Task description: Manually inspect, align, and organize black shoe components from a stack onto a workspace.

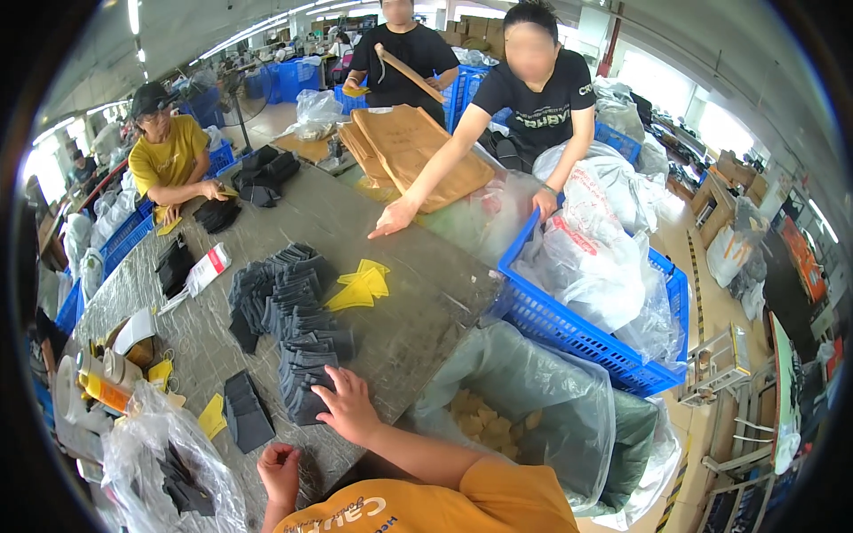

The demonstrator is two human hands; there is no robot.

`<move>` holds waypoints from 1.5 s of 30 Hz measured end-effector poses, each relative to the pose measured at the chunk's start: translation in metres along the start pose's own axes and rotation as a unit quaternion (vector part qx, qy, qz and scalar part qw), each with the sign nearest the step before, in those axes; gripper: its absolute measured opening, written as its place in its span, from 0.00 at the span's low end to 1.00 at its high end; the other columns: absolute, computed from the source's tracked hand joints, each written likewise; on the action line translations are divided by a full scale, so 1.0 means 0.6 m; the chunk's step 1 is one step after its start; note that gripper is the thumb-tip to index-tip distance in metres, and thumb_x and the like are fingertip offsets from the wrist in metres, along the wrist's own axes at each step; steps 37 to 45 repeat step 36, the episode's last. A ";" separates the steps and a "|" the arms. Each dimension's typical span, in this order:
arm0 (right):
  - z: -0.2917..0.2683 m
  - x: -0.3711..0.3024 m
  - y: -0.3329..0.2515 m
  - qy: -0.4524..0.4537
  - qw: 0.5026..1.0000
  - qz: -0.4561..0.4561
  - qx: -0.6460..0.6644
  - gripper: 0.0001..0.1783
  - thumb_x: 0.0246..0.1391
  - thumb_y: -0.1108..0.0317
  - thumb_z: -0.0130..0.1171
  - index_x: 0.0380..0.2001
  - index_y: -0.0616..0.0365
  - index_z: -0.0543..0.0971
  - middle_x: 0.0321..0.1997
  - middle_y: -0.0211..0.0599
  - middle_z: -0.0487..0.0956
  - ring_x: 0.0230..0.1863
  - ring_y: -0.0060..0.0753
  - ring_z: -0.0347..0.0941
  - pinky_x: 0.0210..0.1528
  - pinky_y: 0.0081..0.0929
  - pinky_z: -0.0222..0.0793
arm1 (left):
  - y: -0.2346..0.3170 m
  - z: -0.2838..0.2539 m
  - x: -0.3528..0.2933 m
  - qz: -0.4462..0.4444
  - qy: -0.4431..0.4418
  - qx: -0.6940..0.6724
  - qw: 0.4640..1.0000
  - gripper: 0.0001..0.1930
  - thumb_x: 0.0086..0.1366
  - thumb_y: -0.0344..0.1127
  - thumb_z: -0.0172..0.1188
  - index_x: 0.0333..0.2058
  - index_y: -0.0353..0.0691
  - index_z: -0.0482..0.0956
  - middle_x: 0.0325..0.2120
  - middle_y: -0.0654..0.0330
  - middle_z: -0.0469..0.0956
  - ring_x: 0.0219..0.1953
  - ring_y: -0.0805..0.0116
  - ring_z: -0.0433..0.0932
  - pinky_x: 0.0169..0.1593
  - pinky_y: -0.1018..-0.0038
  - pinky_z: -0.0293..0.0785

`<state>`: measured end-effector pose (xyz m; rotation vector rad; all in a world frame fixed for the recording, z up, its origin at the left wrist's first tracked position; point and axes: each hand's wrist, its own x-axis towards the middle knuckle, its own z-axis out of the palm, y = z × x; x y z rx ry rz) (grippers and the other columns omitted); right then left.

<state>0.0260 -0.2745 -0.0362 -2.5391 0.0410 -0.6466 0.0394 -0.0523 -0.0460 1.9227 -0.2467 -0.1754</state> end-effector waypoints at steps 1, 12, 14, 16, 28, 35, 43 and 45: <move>0.000 0.000 0.000 0.018 1.000 -0.003 0.002 0.35 0.35 0.60 0.70 0.50 0.48 0.70 0.62 0.47 0.56 0.60 0.54 0.54 0.57 0.48 0.53 | 0.017 0.009 0.002 0.014 0.011 -0.008 1.000 0.07 0.50 0.17 0.61 0.26 0.35 0.74 0.23 0.65 0.75 0.27 0.79 0.72 0.35 0.82 0.69; -0.001 0.011 0.006 0.065 0.994 -0.035 0.085 0.32 0.35 0.63 0.67 0.47 0.55 0.69 0.54 0.52 0.61 0.57 0.55 0.56 0.59 0.46 0.53 | 0.035 -0.044 -0.042 0.004 0.141 0.100 0.985 0.05 0.49 0.23 0.63 0.27 0.36 0.80 0.23 0.57 0.78 0.26 0.71 0.76 0.32 0.77 0.72; -0.008 0.013 0.000 0.087 0.994 -0.052 0.026 0.30 0.36 0.73 0.63 0.47 0.59 0.67 0.55 0.45 0.62 0.58 0.46 0.58 0.61 0.39 0.53 | 0.051 -0.066 -0.055 -0.009 0.152 0.084 0.985 0.04 0.51 0.24 0.62 0.28 0.36 0.80 0.24 0.56 0.79 0.27 0.69 0.78 0.33 0.76 0.73; 0.000 0.019 0.021 0.131 0.969 -0.048 0.205 0.24 0.39 0.75 0.61 0.44 0.59 0.70 0.52 0.47 0.65 0.57 0.49 0.59 0.61 0.42 0.52 | 0.058 -0.088 -0.083 0.010 0.168 0.111 0.979 0.06 0.50 0.24 0.61 0.29 0.37 0.80 0.26 0.54 0.78 0.29 0.59 0.78 0.35 0.71 0.74; 0.015 0.024 0.092 0.042 0.996 -0.044 -0.064 0.23 0.54 0.61 0.57 0.53 0.55 0.69 0.62 0.53 0.56 0.63 0.52 0.53 0.62 0.43 0.51 | -0.079 -0.132 -0.491 -0.137 0.554 0.032 0.821 0.05 0.56 0.22 0.58 0.32 0.36 0.79 0.28 0.54 0.79 0.30 0.65 0.77 0.37 0.74 0.73; 0.008 0.030 0.094 0.056 0.991 -0.048 -0.116 0.23 0.54 0.63 0.58 0.53 0.54 0.69 0.62 0.53 0.57 0.63 0.52 0.53 0.61 0.46 0.51 | -0.208 -0.253 -0.565 -0.245 0.555 0.175 0.775 0.05 0.54 0.27 0.58 0.31 0.36 0.79 0.32 0.53 0.76 0.37 0.59 0.77 0.41 0.64 0.72; 0.006 0.030 0.096 0.062 0.990 -0.040 -0.116 0.23 0.54 0.62 0.58 0.53 0.53 0.69 0.63 0.52 0.55 0.64 0.51 0.52 0.61 0.46 0.51 | -0.229 -0.275 -0.557 -0.267 0.511 0.212 0.789 0.08 0.54 0.28 0.58 0.35 0.36 0.78 0.33 0.51 0.77 0.39 0.61 0.77 0.44 0.65 0.72; 0.006 0.030 0.096 0.062 0.990 -0.040 -0.116 0.23 0.54 0.62 0.58 0.53 0.53 0.69 0.63 0.52 0.55 0.64 0.51 0.52 0.61 0.46 0.51 | -0.229 -0.275 -0.557 -0.267 0.511 0.212 0.789 0.08 0.54 0.28 0.58 0.35 0.36 0.78 0.33 0.51 0.77 0.39 0.61 0.77 0.44 0.65 0.72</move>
